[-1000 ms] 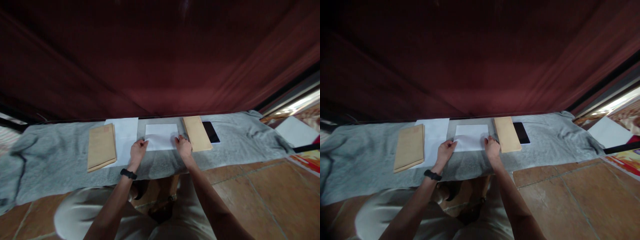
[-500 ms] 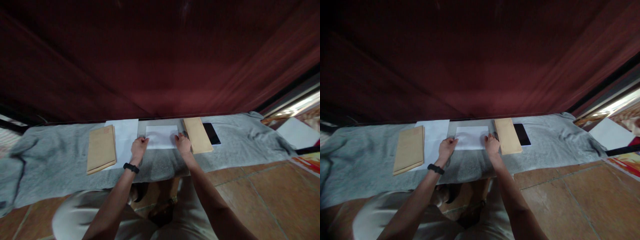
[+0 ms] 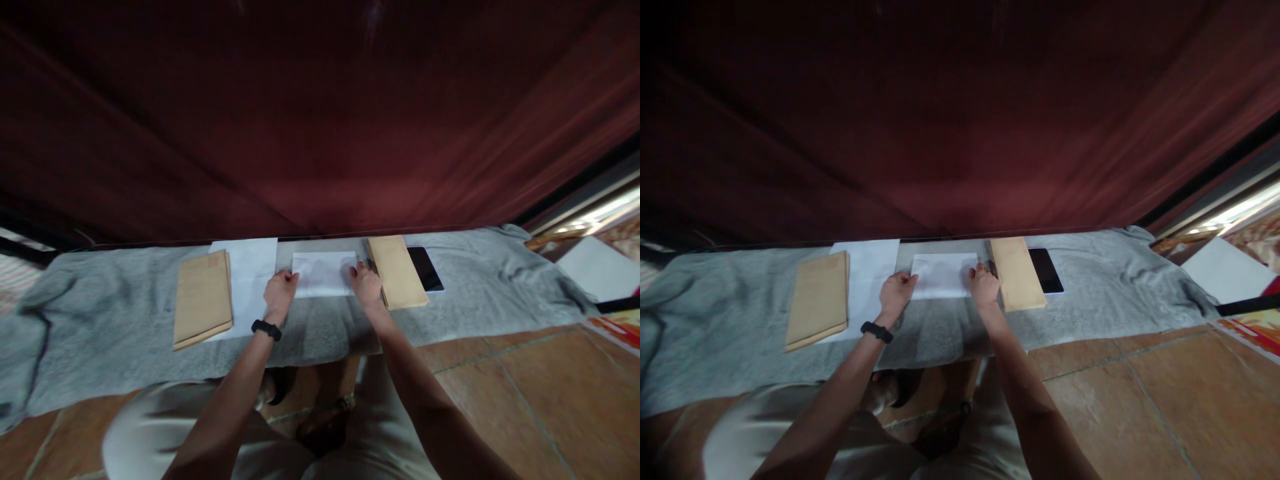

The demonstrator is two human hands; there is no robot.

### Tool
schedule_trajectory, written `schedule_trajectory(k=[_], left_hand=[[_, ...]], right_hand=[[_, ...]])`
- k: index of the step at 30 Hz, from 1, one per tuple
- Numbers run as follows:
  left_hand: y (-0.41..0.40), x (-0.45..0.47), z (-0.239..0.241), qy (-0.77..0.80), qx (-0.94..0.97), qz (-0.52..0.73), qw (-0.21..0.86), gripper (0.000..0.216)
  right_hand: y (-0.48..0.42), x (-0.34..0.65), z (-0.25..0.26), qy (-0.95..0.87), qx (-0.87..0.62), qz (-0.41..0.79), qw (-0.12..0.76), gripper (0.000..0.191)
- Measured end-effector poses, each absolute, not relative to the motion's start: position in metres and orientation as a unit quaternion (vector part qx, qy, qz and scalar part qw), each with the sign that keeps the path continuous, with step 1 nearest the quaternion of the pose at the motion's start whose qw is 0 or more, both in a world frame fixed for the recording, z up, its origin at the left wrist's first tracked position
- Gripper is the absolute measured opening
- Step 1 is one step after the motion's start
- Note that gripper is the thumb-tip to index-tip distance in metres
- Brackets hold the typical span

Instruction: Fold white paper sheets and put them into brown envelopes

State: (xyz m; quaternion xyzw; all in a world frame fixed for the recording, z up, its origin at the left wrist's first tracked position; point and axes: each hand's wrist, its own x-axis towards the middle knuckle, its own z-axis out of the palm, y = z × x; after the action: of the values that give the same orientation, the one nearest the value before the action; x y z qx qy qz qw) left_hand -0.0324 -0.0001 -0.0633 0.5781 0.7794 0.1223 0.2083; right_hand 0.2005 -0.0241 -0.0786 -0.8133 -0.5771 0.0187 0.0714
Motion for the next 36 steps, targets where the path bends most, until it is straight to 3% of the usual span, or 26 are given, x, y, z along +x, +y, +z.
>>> schedule_trajectory(k=[28, 36], left_hand=[[0.002, -0.016, -0.054, 0.786, 0.605, 0.057, 0.120, 0.039], [0.001, -0.016, -0.061, 0.775, 0.624, 0.055, 0.082, 0.039]], right_hand=[[-0.009, 0.199, -0.084, -0.574, -0.814, -0.001, 0.092, 0.036], [-0.032, 0.193, -0.076, -0.592, -0.791, -0.048, 0.145, 0.042]])
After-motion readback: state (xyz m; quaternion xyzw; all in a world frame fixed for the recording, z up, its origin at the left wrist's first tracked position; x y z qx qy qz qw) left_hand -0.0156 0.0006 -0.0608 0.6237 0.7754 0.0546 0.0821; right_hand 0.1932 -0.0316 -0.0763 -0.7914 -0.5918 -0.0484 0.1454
